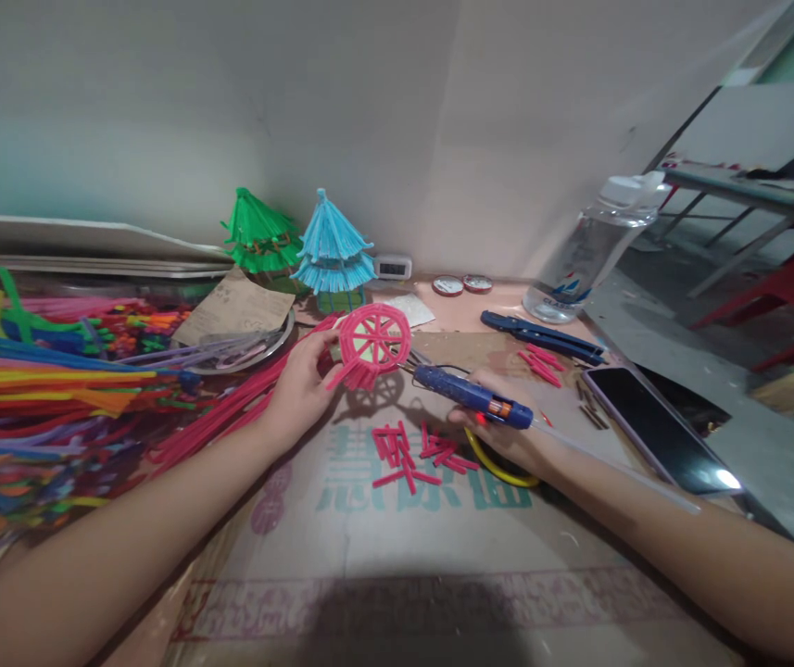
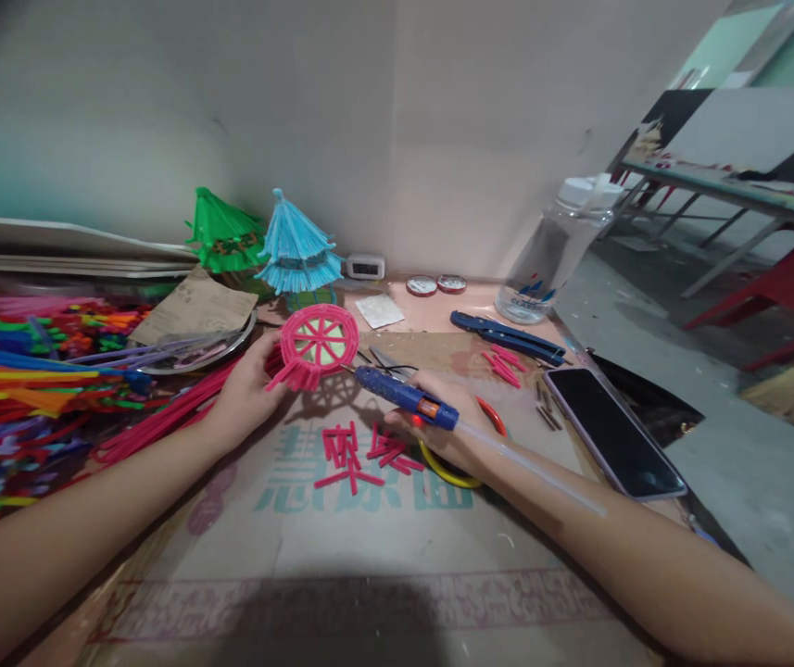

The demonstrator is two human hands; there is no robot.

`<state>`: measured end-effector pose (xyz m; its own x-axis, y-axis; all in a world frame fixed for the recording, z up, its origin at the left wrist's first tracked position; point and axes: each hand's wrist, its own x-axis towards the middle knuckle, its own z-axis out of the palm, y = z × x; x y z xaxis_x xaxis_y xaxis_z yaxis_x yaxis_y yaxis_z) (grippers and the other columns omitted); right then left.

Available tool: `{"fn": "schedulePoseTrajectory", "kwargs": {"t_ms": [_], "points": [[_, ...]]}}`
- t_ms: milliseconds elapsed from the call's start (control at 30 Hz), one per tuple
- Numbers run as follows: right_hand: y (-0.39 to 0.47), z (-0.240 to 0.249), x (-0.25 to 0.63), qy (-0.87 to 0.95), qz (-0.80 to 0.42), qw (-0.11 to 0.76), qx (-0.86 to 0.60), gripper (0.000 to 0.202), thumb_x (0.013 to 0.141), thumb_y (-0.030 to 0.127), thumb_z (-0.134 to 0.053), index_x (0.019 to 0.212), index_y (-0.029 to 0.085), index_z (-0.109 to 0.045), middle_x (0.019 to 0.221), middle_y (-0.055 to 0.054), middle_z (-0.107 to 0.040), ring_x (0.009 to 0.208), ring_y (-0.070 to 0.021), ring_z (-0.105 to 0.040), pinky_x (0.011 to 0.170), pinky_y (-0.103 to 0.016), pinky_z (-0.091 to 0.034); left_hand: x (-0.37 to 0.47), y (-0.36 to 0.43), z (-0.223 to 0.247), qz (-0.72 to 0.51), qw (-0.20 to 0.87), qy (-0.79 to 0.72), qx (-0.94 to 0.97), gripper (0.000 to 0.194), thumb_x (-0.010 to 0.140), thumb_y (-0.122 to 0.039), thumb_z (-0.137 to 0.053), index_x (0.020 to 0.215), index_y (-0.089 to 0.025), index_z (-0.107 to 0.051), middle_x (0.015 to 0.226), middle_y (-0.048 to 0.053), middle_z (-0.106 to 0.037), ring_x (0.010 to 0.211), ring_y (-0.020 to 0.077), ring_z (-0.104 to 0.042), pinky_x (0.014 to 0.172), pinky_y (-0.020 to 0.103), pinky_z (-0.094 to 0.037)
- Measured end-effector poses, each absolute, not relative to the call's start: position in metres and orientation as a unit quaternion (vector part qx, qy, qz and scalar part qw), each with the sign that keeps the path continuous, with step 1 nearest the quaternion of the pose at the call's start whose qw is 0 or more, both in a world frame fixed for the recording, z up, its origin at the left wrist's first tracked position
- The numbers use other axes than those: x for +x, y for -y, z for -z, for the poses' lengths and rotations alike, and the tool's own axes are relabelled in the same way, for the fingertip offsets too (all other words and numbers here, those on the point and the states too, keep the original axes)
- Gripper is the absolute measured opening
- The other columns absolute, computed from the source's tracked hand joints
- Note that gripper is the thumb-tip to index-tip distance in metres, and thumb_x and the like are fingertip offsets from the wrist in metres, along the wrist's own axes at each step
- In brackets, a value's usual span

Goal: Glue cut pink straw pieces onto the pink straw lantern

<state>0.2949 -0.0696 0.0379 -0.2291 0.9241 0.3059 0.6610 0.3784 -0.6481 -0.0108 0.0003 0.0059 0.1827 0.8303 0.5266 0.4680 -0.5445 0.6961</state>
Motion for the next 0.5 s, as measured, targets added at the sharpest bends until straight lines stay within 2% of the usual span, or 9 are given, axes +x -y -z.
{"fn": "schedulePoseTrajectory", "kwargs": {"t_ms": [200, 500], "points": [[0.0701, -0.0397, 0.2928, 0.760, -0.196, 0.351, -0.510, 0.054, 0.086, 0.076, -0.066, 0.072, 0.024, -0.057, 0.062, 0.000, -0.059, 0.056, -0.0160, -0.052, 0.051, -0.026, -0.037, -0.0113, -0.0015, -0.0038, -0.470, 0.200, -0.436, 0.741, 0.041, 0.090, -0.035, -0.068, 0.128, -0.020, -0.061, 0.131, 0.013, -0.068, 0.122, 0.0299, -0.066, 0.112, 0.051, -0.050], [0.0707, -0.0364, 0.2957, 0.760, -0.206, 0.348, -0.508, 0.051, 0.086, 0.071, -0.070, 0.075, 0.023, -0.057, 0.066, 0.000, -0.061, 0.059, -0.0166, -0.054, 0.053, -0.026, -0.039, -0.0082, 0.0015, -0.0099, -0.473, 0.201, -0.436, 0.739, 0.039, 0.089, -0.036, -0.069, 0.124, -0.020, -0.063, 0.127, 0.012, -0.070, 0.119, 0.0301, -0.068, 0.110, 0.050, -0.052]]}}
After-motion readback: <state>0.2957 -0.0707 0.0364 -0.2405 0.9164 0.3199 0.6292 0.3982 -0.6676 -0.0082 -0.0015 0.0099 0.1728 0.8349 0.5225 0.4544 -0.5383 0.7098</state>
